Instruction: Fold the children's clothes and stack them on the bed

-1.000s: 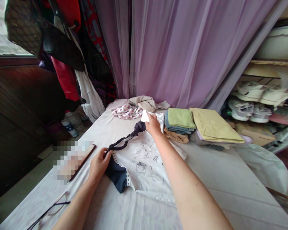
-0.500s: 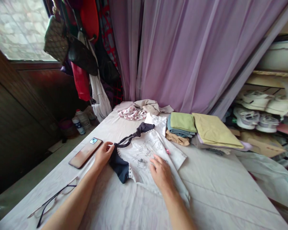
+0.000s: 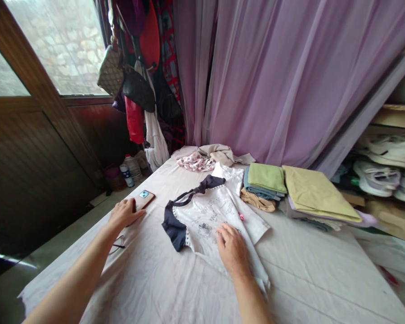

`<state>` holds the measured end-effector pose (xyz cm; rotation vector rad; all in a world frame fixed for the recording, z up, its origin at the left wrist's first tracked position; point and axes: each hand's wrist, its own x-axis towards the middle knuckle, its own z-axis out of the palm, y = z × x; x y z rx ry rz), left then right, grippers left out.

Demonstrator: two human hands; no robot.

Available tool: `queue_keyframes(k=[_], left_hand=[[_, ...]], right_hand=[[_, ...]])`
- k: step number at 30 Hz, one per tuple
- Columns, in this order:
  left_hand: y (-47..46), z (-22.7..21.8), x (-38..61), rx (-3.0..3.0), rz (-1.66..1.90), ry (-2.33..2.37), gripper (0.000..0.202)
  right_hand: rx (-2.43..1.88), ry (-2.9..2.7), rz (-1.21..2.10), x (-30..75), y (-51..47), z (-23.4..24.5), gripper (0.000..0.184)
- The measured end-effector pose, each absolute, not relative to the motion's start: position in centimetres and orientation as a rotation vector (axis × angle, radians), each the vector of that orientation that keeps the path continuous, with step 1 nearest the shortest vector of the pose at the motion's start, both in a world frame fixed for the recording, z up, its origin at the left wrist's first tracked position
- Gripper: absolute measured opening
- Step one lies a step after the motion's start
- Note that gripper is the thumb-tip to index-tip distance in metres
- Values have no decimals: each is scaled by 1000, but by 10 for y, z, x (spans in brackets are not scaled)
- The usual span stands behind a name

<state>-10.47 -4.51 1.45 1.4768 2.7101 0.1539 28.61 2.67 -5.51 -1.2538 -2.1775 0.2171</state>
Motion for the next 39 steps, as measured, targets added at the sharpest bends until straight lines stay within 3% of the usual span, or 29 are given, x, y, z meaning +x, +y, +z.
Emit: queue_keyframes(k=[6, 9, 13, 17, 39], left_hand=[[-42, 16, -109, 1484, 219, 2683, 53], [-43, 22, -118, 1310, 567, 2579, 60], [-50, 33, -121, 838, 1226, 1935, 58], [-57, 42, -107, 539, 1509, 1293, 54], [-61, 36, -86, 545, 1527, 806, 75]], right_hand=[[-1254, -2175, 201, 286, 25, -54, 33], [-1245, -2164, 205, 285, 26, -53, 32], [-1233, -2149, 221, 285, 26, -54, 31], [-1227, -2148, 219, 285, 27, -54, 31], [-1218, -2160, 209, 286, 29, -58, 32]])
